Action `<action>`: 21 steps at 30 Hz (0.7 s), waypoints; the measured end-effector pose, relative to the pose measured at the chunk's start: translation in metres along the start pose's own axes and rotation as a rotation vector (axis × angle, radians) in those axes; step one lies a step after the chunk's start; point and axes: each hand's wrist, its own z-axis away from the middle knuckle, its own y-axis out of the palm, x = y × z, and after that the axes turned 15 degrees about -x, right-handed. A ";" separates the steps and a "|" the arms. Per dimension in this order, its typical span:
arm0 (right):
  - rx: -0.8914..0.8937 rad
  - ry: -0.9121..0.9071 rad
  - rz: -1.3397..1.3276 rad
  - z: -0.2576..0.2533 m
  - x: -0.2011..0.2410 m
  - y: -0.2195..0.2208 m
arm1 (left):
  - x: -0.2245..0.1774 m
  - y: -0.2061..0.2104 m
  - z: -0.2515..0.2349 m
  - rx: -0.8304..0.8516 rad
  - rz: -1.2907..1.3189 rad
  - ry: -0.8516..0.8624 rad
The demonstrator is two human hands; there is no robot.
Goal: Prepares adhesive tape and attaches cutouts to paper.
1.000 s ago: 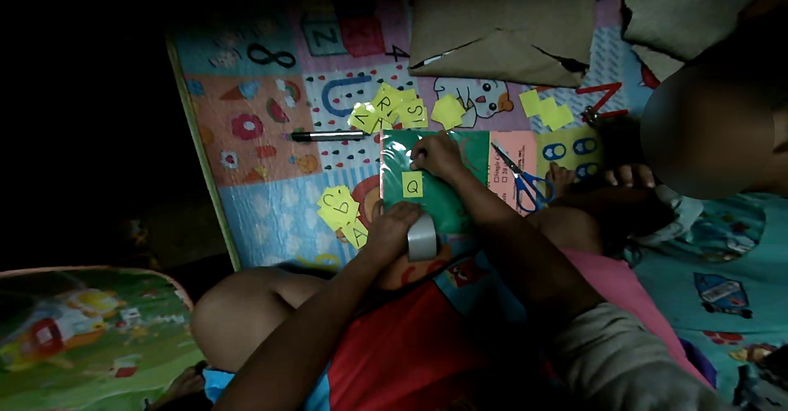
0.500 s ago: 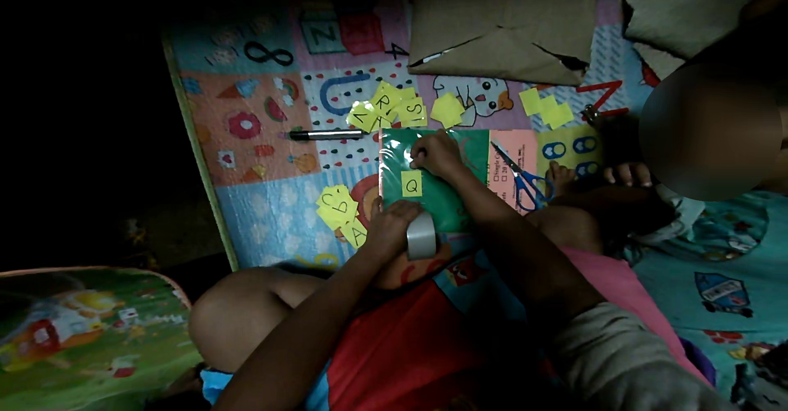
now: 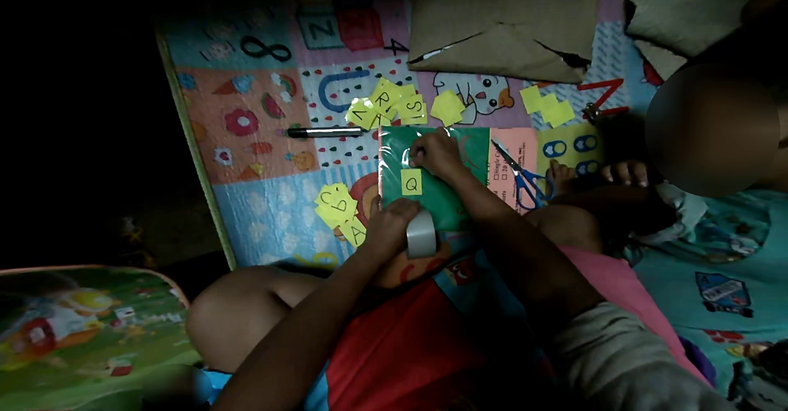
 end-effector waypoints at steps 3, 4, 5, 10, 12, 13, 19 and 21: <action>-0.010 -0.007 0.006 0.001 0.000 0.002 | -0.001 -0.002 -0.001 0.035 -0.004 -0.020; -0.017 -0.006 0.008 0.001 -0.001 0.004 | -0.001 -0.002 -0.002 0.037 -0.006 -0.024; -0.023 -0.004 0.011 0.001 -0.001 0.005 | -0.001 -0.002 -0.002 0.042 -0.012 -0.030; -0.017 0.000 0.027 0.001 -0.001 0.006 | -0.001 -0.003 -0.005 0.078 -0.030 -0.060; -0.021 0.002 0.022 0.001 -0.001 0.006 | -0.001 -0.002 -0.005 0.074 -0.020 -0.061; -0.026 0.009 0.011 0.001 -0.001 0.005 | 0.000 -0.001 -0.004 0.062 -0.014 -0.055; 0.052 0.007 -0.067 -0.005 -0.004 -0.006 | -0.003 -0.003 -0.003 0.075 -0.002 -0.068; 0.087 -0.007 -0.068 -0.006 -0.003 -0.010 | -0.002 -0.002 -0.003 0.078 0.000 -0.062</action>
